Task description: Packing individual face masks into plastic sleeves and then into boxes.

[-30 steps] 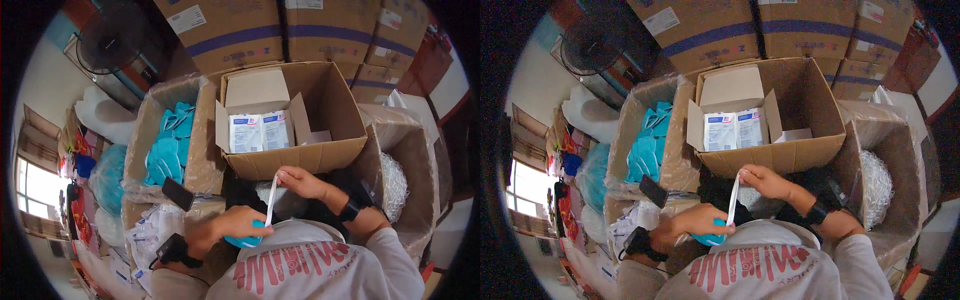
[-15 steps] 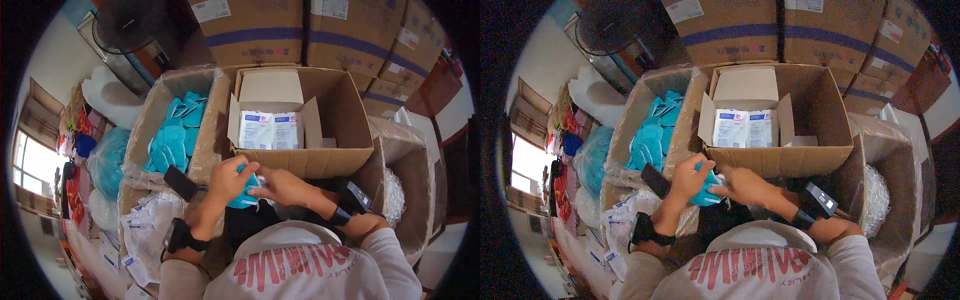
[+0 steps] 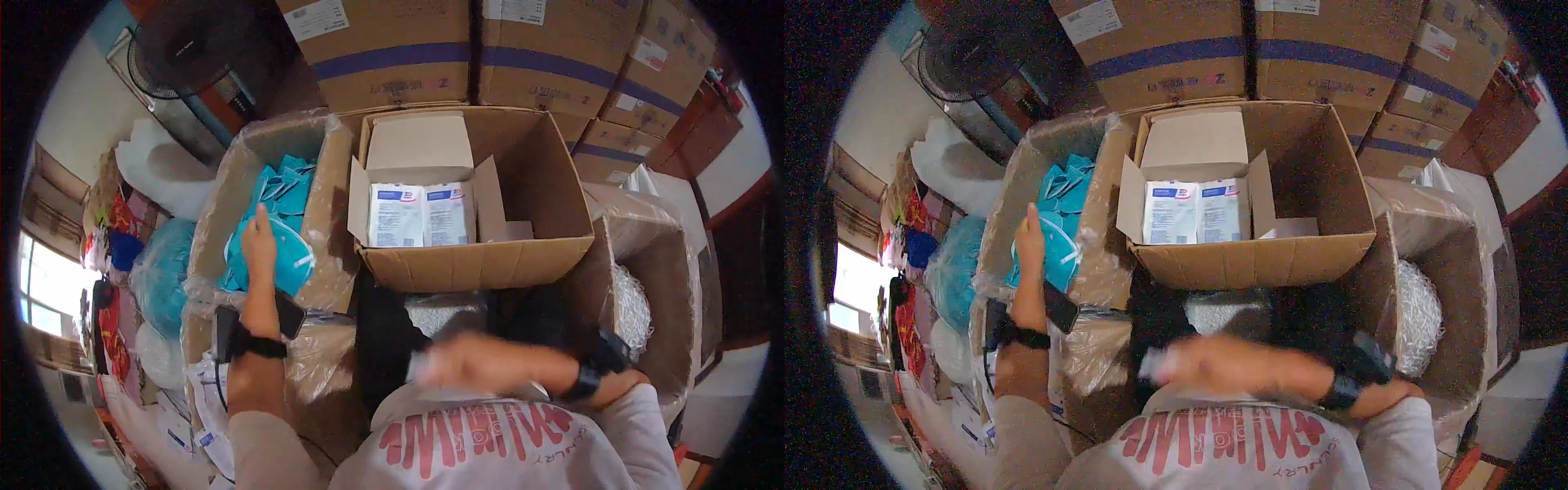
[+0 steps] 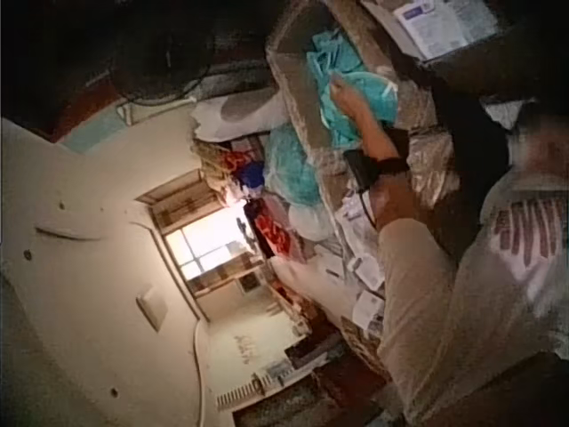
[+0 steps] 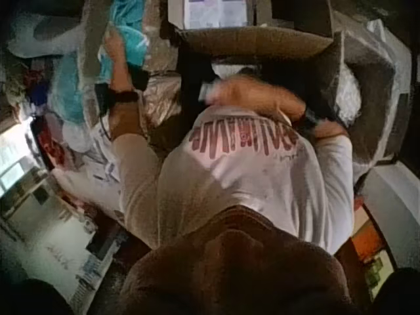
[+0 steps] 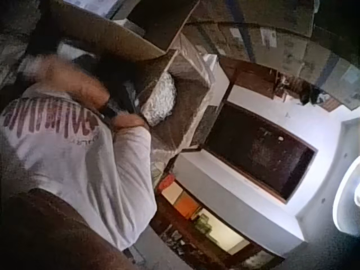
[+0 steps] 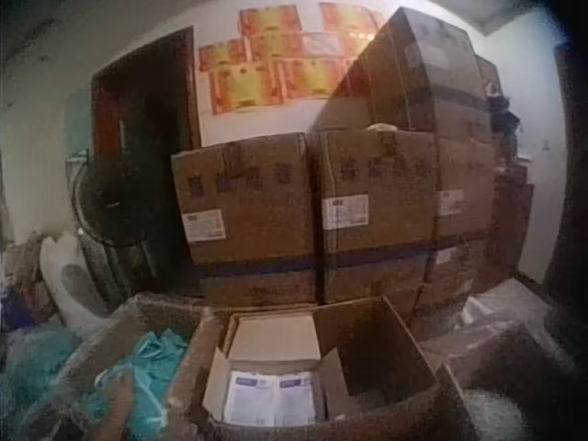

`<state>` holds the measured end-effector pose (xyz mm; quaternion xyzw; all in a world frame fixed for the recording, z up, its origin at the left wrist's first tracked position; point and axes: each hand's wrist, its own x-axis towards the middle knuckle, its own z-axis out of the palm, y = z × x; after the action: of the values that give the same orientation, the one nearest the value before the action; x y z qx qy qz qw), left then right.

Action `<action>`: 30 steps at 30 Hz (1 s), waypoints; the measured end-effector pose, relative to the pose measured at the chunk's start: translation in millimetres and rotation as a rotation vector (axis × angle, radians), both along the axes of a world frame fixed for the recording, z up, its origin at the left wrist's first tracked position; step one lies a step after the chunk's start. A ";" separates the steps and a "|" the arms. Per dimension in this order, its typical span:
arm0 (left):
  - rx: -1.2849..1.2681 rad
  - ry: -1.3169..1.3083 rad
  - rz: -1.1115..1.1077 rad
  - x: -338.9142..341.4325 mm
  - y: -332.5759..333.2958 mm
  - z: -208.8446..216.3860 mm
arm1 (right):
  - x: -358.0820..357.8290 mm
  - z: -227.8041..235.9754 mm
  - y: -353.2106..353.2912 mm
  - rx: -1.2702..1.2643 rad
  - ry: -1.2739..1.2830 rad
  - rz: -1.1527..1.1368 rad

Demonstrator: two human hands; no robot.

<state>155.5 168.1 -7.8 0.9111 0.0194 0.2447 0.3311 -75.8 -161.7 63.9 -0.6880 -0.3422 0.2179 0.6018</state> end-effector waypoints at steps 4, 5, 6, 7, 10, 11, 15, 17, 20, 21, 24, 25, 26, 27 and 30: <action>-0.591 0.409 -0.117 -42.0 -84.3 52.9 | 74.2 -28.5 -15.2 -0.014 0.129 -0.659; -0.722 0.471 -0.192 -49.8 -103.6 54.8 | 82.5 -26.8 -8.5 0.042 0.088 -0.753; -0.767 0.487 -0.204 -57.6 -124.0 59.1 | 89.4 -35.1 -1.7 0.097 0.057 -0.765; -0.817 0.500 -0.214 -64.3 -140.7 61.3 | 97.8 -46.0 6.7 0.149 0.024 -0.773; -0.771 0.264 -0.281 -68.6 -159.9 59.0 | 91.7 -39.4 25.1 0.202 0.473 -0.581; -0.717 0.187 -0.280 -67.5 -158.5 60.6 | 86.5 -35.1 26.7 0.159 0.713 -0.456; -0.416 0.016 -0.236 -62.9 -155.2 55.4 | 63.9 -25.8 17.9 0.366 1.046 -0.152; -0.320 0.014 -0.222 -62.9 -154.6 51.6 | 56.7 -29.6 16.2 0.192 0.847 -0.190; -0.269 0.053 -0.176 -66.2 -156.1 37.9 | 58.2 -27.3 18.4 -0.118 0.062 -0.461; -0.297 0.038 -0.155 -63.5 -156.9 22.4 | 67.2 -22.6 19.0 -0.039 -0.198 -0.531; -0.428 0.246 -0.246 -67.9 -175.8 17.8 | 85.1 -12.2 23.7 0.095 -0.630 -0.616; -0.475 0.359 -0.300 -69.6 -182.8 19.2 | 87.9 -8.8 30.9 0.071 -0.543 -0.569; -0.585 0.372 -0.277 -68.1 -188.6 18.1 | 89.9 -5.5 36.9 0.046 -0.457 -0.522; -0.515 0.341 -0.231 -56.0 -183.8 13.4 | 87.6 -3.0 42.5 0.024 -0.466 -0.553; -0.189 0.251 -0.099 -18.7 -173.7 15.2 | 74.2 4.2 50.0 -0.032 -0.435 -0.649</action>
<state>136.8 -5.6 7.4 0.8991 0.0388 0.1096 0.4221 -1.6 -111.7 68.1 -0.7998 -0.2229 -0.1295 0.5421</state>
